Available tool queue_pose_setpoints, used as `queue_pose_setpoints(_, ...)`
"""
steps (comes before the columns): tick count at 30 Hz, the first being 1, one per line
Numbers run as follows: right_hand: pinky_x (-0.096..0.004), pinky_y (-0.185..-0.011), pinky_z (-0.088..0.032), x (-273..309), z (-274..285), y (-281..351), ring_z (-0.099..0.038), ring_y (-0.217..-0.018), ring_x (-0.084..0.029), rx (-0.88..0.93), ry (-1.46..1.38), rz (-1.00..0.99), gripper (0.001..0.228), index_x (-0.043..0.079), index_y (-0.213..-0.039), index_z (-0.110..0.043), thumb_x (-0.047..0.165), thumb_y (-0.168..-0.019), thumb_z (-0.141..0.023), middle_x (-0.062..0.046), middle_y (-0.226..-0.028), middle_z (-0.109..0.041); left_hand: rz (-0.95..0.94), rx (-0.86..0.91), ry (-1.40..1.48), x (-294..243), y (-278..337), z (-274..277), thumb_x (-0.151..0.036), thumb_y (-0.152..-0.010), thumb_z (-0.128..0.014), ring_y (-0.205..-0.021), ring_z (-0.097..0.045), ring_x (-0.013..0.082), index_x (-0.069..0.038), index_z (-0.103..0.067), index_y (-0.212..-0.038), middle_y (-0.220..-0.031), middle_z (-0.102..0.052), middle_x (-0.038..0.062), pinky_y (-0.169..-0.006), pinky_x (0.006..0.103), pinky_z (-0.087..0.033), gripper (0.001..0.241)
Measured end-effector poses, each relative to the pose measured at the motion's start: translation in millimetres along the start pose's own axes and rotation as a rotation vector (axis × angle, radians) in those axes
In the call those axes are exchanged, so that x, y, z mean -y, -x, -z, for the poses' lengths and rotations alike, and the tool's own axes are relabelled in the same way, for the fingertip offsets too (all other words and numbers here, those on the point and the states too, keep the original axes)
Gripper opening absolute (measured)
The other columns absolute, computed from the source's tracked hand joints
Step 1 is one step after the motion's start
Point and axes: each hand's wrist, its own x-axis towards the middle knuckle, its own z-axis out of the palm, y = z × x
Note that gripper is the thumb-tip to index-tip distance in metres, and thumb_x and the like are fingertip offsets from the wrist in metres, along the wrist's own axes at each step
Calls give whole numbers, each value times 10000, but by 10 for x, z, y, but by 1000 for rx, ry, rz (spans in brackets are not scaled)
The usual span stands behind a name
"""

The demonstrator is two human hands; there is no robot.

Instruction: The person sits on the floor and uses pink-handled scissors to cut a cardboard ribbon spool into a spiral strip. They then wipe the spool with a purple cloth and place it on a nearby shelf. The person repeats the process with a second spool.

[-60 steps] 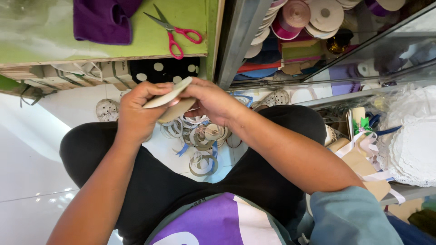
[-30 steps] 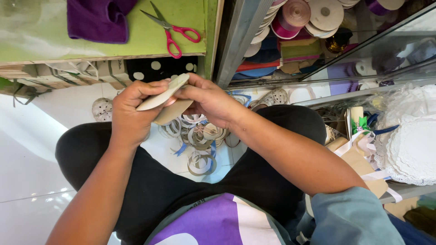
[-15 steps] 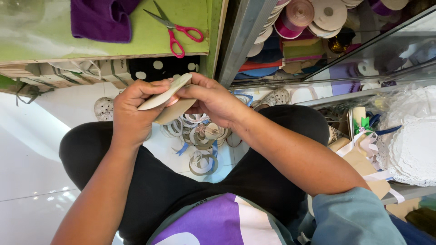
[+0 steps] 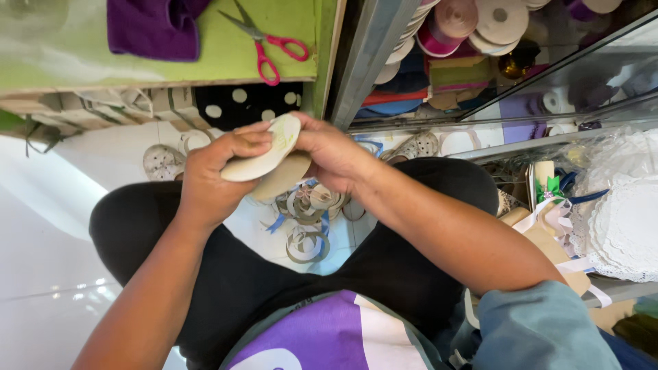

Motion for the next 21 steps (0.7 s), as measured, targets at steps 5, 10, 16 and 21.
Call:
queue_pose_setpoints(5,-456,-737,-650,42,-100,88,-779,-802,-223,-24,12,-19,351,183,-1208,-640,161,-860,-687,-84,-948,-731,-32,34,18,60,-16,25,202,-743,-734,-1253,-640,414,70,-694,-992,-1127,-730,245,-1045,534,-523,285)
queue_pose_setpoints(10,-553,-907,-576,551,-273,441,-718,-994,-317,19,234,242,694,147,-1512,-449,429,-926,-691,-236,-1301,-521,5,-174,204,-36,-52,92,11,-884,-772,-1221,-674,336,80,-649,-1018,-1147,-713,216,-1005,414,-607,195)
queue_pose_setpoints(16,-424,-1132,-511,762,-316,624,-613,-1252,-238,312,1054,825,742,274,-1500,-435,290,-885,-849,-83,-1378,-605,157,65,578,92,66,340,-227,-935,-720,-948,-746,212,-83,-661,-1157,-1148,-735,109,-807,311,-624,271)
queue_pose_setpoints(21,-291,-812,-545,763,-570,569,-652,-913,-162,210,1084,884,358,102,-1171,-662,240,-884,-827,-32,-1020,-704,149,205,220,-168,95,554,-693,-775,-685,-1019,-703,185,-68,-597,-1273,-1197,-699,83,-872,307,-562,804)
